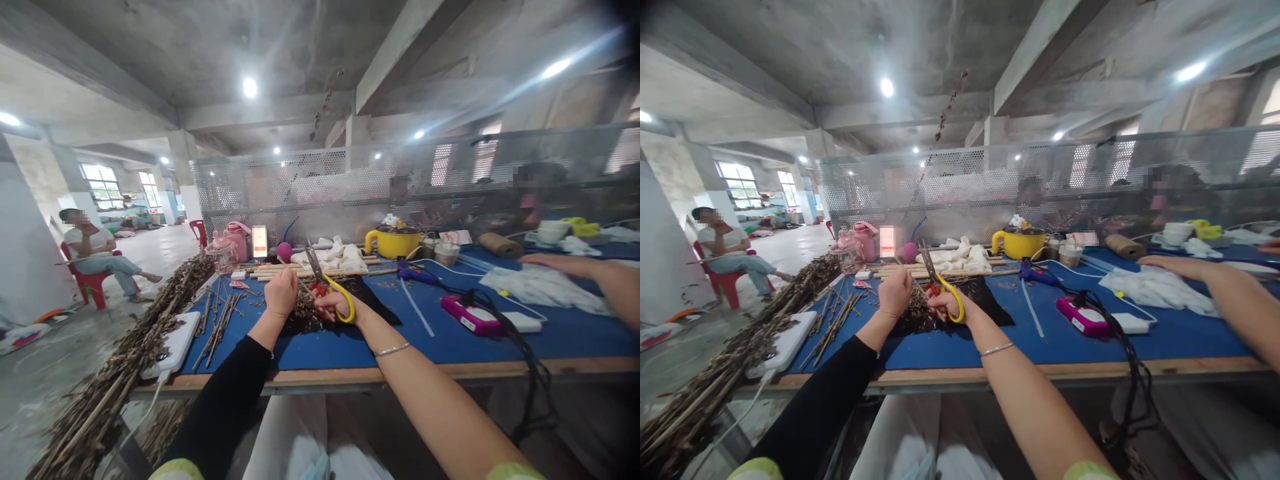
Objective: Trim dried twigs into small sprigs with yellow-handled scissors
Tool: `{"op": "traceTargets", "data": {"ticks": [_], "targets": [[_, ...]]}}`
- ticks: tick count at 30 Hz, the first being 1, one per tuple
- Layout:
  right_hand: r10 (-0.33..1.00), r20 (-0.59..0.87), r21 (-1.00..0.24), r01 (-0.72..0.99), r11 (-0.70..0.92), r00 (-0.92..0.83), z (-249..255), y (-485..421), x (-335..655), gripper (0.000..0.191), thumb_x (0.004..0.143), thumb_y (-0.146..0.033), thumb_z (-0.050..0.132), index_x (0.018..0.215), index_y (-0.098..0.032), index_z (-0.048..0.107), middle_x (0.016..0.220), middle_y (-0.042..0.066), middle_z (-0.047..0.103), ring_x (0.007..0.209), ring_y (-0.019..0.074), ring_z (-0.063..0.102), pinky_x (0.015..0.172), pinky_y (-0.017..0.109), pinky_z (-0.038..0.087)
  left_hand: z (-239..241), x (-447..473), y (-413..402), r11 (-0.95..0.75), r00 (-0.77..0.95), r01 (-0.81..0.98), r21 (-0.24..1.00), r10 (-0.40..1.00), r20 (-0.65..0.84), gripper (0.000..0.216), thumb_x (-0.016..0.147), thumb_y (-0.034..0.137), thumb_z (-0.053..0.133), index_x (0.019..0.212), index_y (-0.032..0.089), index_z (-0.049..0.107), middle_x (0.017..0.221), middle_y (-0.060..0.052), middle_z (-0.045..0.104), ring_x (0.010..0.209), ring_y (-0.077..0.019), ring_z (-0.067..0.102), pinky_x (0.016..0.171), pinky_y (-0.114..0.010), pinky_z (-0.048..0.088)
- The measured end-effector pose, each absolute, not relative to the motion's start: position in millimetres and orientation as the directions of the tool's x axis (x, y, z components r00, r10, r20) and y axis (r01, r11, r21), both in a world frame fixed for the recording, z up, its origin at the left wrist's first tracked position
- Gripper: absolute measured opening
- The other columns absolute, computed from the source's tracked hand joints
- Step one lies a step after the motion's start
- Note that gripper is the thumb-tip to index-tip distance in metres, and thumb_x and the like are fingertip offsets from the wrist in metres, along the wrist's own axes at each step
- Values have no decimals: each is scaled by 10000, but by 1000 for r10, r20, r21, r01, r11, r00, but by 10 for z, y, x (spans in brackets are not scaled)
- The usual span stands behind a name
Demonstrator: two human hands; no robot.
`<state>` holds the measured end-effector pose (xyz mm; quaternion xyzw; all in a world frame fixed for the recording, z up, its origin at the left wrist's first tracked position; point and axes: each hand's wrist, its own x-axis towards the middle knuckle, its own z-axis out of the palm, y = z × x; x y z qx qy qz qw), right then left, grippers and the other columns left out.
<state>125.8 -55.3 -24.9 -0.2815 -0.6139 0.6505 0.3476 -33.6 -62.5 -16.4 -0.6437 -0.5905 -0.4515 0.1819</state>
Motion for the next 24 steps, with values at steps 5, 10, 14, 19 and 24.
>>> {"op": "traceTargets", "data": {"ticks": [5,10,14,19,24], "targets": [[772,95,-975,-215,-55,-629,-204,-544,1297,293,505,-263,628,751,-165,504,444,-52,502,321,50,369,301,158,228,-136,-330,-638,-265,-208,867,421,577,790,322,877,281,273,669,183,498,630,-43,525,613,-142,452,592,-248,279],[792,110,-973,-226,-37,-600,-231,-529,1271,284,509,-249,643,735,-169,491,444,-60,491,309,41,348,290,155,215,-164,-346,-632,-234,-51,944,234,594,803,291,852,307,341,673,170,525,674,-67,553,645,-147,480,570,-244,260],[804,193,-952,-307,14,-562,-189,-549,1237,266,559,-277,641,745,-179,479,473,-68,486,299,20,278,283,153,191,-196,-205,-626,-272,46,948,165,632,774,279,849,309,353,696,170,541,680,-79,570,633,-152,498,545,-246,248],[863,295,-887,-454,87,-411,-73,-472,1384,249,562,-256,641,713,-183,457,491,-78,446,340,10,249,307,134,164,-217,-218,-580,-216,-32,941,260,709,704,319,851,368,352,698,180,559,692,-75,591,636,-161,524,544,-241,267],[965,144,-931,-362,56,-221,-152,-300,1647,272,509,-231,626,660,-184,404,465,-73,443,336,13,258,312,131,154,-228,-280,-596,-198,-75,918,342,763,642,176,780,335,505,805,196,610,796,-85,617,760,-196,533,652,-271,348]]}}
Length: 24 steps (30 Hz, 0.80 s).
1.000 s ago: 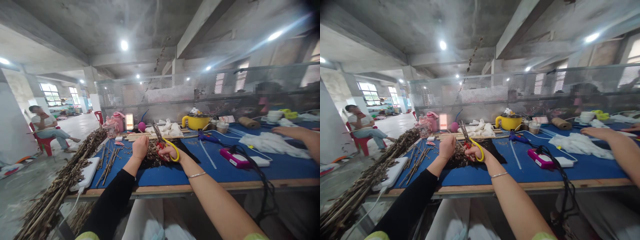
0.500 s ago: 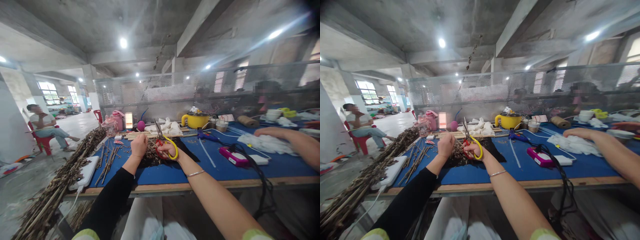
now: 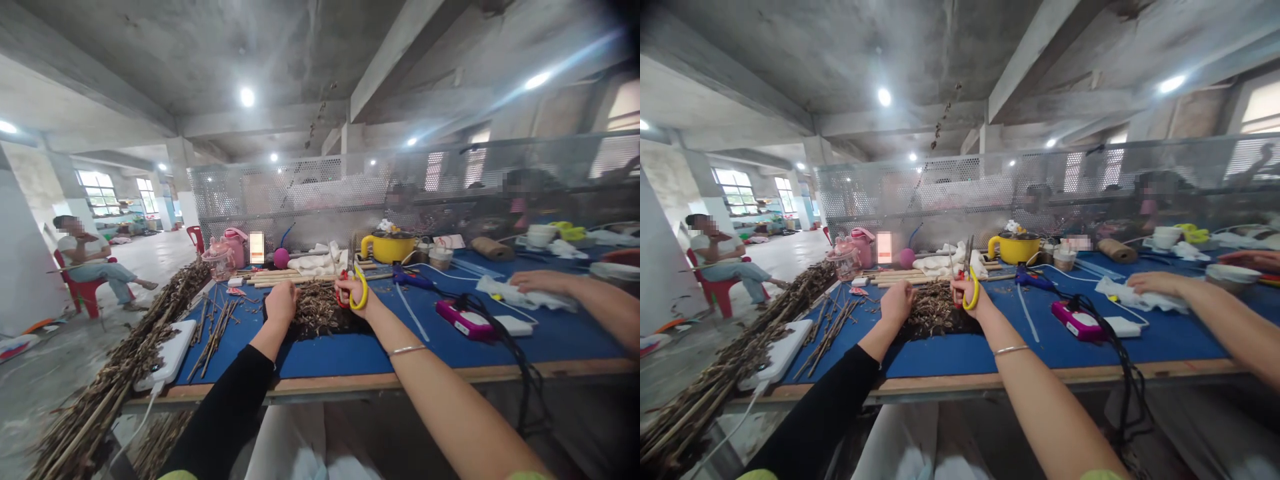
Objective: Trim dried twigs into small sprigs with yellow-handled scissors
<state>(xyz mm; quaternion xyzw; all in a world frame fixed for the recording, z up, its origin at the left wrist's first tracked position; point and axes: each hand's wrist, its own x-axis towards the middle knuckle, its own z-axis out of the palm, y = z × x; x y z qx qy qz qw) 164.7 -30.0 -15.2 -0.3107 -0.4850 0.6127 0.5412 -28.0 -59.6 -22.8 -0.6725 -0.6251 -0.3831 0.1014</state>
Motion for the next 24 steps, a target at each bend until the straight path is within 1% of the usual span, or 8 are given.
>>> {"op": "traceTargets", "data": {"ticks": [2,5,9,11,14,19,21,24], "targets": [[984,27,-978,-210,-11,-175,-240,-279,1754,292,479,-207,624,652,-191,390,412,-92,396,310,13,231,305,135,132,-216,-163,-688,-364,81,893,265,709,700,191,784,280,503,923,209,613,930,-99,611,889,-206,509,772,-304,349],[985,-4,-986,-164,-33,-172,-359,-295,1885,288,476,-205,630,658,-183,408,409,-85,406,299,14,234,302,140,119,-215,92,-871,-667,484,737,107,632,605,233,794,378,480,930,268,634,988,-63,612,996,-205,470,946,-378,248],[985,15,-980,-197,-19,-170,-432,-298,1956,260,511,-227,613,677,-181,418,417,-84,408,302,9,212,311,141,105,-288,279,-964,-761,672,647,49,599,436,297,778,484,457,925,293,631,1005,-24,617,1050,-216,445,1013,-505,33],[985,10,-979,-203,-25,-171,-446,-283,1958,243,518,-216,601,676,-181,420,422,-80,414,303,8,208,312,142,109,-337,263,-906,-753,687,657,30,615,386,281,791,455,453,882,260,634,934,-16,629,983,-196,485,1010,-518,11],[987,6,-980,-198,-26,-160,-458,-266,1948,230,530,-201,589,698,-182,433,425,-76,422,303,15,228,315,143,124,-382,158,-761,-678,616,735,13,675,406,252,820,373,439,802,214,634,872,-24,631,928,-181,508,1008,-514,29],[992,-8,-983,-182,-31,-126,-457,-270,1941,226,540,-185,572,723,-184,439,438,-68,446,308,20,245,318,140,134,-345,-1,-656,-574,496,815,80,762,417,213,807,317,465,737,214,637,839,-28,629,916,-191,509,1001,-522,47],[992,-6,-983,-180,-28,-123,-450,-278,1939,225,539,-185,572,720,-184,438,433,-70,442,307,20,242,317,141,136,-307,-16,-703,-560,454,816,140,773,443,216,812,335,450,792,225,635,880,-32,624,948,-193,499,1005,-504,74],[993,-8,-983,-184,-30,-117,-431,-301,1934,226,539,-187,575,711,-186,428,421,-76,431,301,19,234,316,142,129,-252,-20,-798,-534,375,817,218,780,501,328,785,456,452,1002,249,583,1108,-66,558,1091,-231,419,1007,-492,107]]}}
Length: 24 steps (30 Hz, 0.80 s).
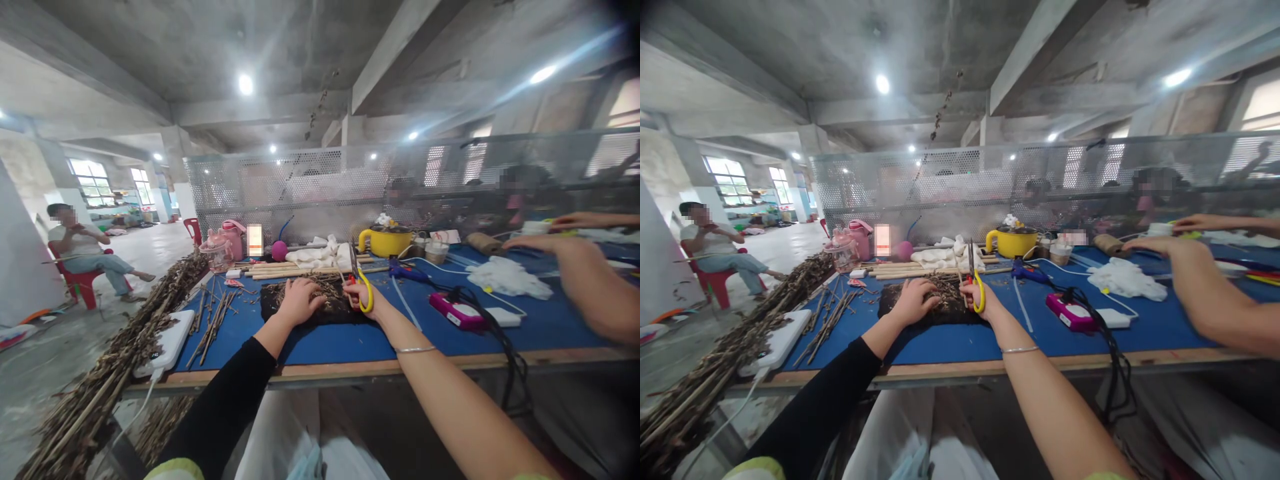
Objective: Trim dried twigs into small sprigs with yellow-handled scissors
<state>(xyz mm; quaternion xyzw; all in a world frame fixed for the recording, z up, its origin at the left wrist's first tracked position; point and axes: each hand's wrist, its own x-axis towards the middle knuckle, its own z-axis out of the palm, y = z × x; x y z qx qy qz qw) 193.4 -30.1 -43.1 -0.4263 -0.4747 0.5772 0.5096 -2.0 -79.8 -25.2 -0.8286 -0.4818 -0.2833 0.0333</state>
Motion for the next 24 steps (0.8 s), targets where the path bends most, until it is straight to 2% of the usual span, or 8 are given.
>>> {"op": "traceTargets", "data": {"ticks": [4,6,8,12,16,19,22,24], "targets": [[990,-12,-975,-217,-42,-138,-401,-344,1928,235,522,-178,576,695,-187,417,409,-82,411,304,22,246,315,145,140,-237,-137,-763,-195,16,915,354,893,450,642,716,617,415,1233,236,419,1353,-134,330,1253,-362,189,963,-591,75],[990,-11,-973,-225,-42,-140,-394,-353,1926,226,521,-178,567,685,-187,412,405,-84,402,306,24,249,314,148,155,-269,-238,-662,125,-288,870,477,914,287,712,729,653,314,1265,189,382,1374,-185,273,1237,-429,183,913,-637,114],[991,-9,-973,-226,-40,-133,-396,-351,1923,211,526,-179,555,677,-187,408,401,-84,393,306,25,250,313,151,159,-318,-315,-556,276,-400,817,506,904,153,785,705,684,299,1290,162,348,1375,-213,257,1220,-451,216,910,-622,150],[993,-5,-978,-208,-30,-119,-413,-325,1918,201,531,-176,548,687,-183,421,406,-77,410,298,24,246,312,151,140,-395,-295,-473,95,-215,865,493,957,192,721,748,629,291,1275,143,362,1304,-213,382,1192,-377,331,950,-564,174],[994,-5,-982,-186,-26,-108,-429,-312,1929,217,537,-191,562,708,-184,429,425,-69,440,303,27,261,319,147,138,-366,-193,-553,-28,-203,868,495,890,407,608,783,562,327,1252,180,394,1343,-156,358,1258,-361,218,956,-603,111],[992,12,-985,-173,-10,-123,-417,-336,1918,237,535,-209,592,704,-188,427,425,-81,424,304,26,257,323,150,133,-304,-191,-624,-183,-178,821,541,818,547,465,798,454,401,1160,175,488,1265,-134,457,1225,-307,303,987,-530,178],[975,77,-990,-136,49,-210,-356,-430,1819,275,551,-282,628,721,-192,431,451,-84,433,313,30,269,327,159,140,-249,-180,-665,-419,-114,640,644,777,618,337,792,379,450,1001,153,588,1070,-121,589,1065,-244,482,944,-393,327],[955,119,-990,-107,93,-273,-301,-540,1687,295,560,-324,636,738,-194,439,470,-82,445,323,35,284,332,169,161,-223,-126,-680,-466,-101,391,793,835,541,318,789,396,456,907,153,622,933,-105,634,889,-214,570,825,-341,424]]}}
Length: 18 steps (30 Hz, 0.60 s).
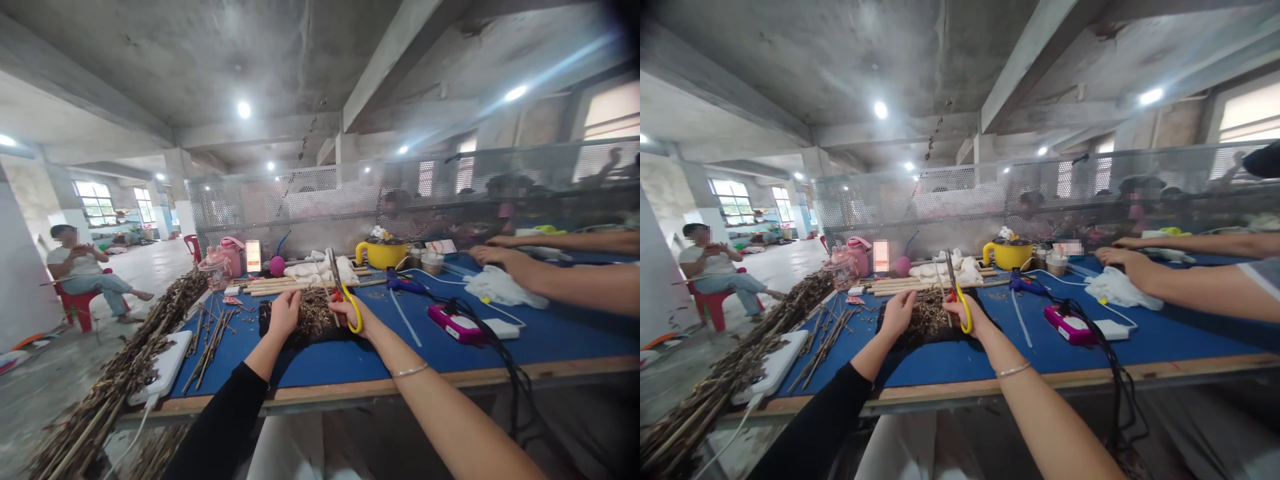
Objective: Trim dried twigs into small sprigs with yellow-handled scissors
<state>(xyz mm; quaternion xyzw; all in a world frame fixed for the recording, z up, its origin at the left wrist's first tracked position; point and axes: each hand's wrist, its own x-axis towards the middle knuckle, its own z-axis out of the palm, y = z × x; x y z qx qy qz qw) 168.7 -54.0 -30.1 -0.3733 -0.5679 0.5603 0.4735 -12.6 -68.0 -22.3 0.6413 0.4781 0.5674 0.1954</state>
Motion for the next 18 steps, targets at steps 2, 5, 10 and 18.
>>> {"op": "traceTargets", "data": {"ticks": [2,5,10,18], "targets": [[933,153,-988,-50,144,-327,-259,-668,1520,290,575,-346,634,739,-192,450,463,-88,424,336,43,299,345,179,185,-202,-52,-696,-362,-39,60,930,930,365,365,787,441,442,895,140,619,812,-87,645,684,-171,589,652,-298,471],[912,204,-968,65,242,-357,-252,-818,1294,300,550,-340,665,692,-186,450,472,-88,430,368,42,312,387,187,234,-175,10,-725,-274,27,-254,927,956,291,353,728,450,532,853,131,613,705,-39,616,554,-104,544,534,-222,441],[902,277,-862,329,385,-330,-289,-762,1235,313,613,-469,612,585,-171,519,472,-33,492,444,86,406,441,205,271,-163,-77,-744,-206,3,-343,916,975,221,359,615,417,659,815,122,615,537,33,517,428,-43,437,419,-158,335],[897,411,-744,509,434,-165,-94,-203,1396,433,627,-571,568,456,-183,480,396,-13,446,428,105,396,434,214,258,-228,-144,-719,-151,85,-352,924,978,192,450,581,372,707,941,164,535,700,3,586,534,-69,551,491,-176,414]]}}
